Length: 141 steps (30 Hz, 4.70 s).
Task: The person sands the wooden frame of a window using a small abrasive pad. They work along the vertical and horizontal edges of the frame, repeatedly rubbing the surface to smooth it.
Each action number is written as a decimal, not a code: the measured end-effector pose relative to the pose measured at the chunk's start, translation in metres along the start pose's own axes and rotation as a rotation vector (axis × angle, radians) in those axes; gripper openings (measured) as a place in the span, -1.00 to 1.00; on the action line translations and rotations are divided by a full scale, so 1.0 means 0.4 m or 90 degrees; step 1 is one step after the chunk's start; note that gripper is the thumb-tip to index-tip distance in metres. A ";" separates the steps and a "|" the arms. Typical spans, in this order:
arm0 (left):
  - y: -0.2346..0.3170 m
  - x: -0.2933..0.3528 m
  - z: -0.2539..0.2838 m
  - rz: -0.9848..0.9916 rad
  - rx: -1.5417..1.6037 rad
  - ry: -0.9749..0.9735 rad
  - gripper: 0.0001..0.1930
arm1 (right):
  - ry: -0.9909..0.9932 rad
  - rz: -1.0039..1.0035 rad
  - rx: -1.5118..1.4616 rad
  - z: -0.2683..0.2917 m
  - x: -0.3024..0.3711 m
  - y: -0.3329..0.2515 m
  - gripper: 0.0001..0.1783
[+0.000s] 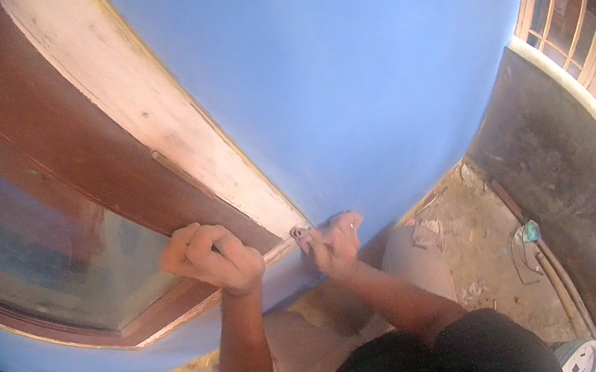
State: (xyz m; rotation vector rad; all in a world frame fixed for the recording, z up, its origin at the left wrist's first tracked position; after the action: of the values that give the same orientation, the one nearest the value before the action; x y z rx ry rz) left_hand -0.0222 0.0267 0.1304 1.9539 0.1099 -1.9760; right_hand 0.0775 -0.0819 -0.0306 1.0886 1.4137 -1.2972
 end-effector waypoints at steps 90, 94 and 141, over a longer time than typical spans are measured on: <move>0.201 -0.770 0.095 0.090 0.020 -0.100 -0.53 | 0.099 0.387 0.001 -0.123 -1.450 -0.224 -0.74; 0.264 -1.009 0.099 0.106 0.039 -0.103 -0.55 | 0.145 0.404 0.033 -0.160 -1.804 -0.299 -0.76; 0.531 -2.296 0.052 -0.181 -0.166 0.030 -0.43 | 0.340 0.088 -0.575 -0.159 -2.724 -0.384 -0.59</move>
State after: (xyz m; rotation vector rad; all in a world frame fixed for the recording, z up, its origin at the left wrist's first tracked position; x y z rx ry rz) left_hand 0.0046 0.0031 1.0725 1.8962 0.6558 -1.9652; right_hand 0.1476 -0.0610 1.0690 0.8761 1.9770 -0.1581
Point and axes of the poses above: each hand's wrist, its own x-axis away from the middle knuckle, its own z-axis out of the back of the hand, y = z × x, the point moved 1 cm from there along -x, towards the middle knuckle, and after that the axes turned 15 degrees about z, right-handed, at the moved point
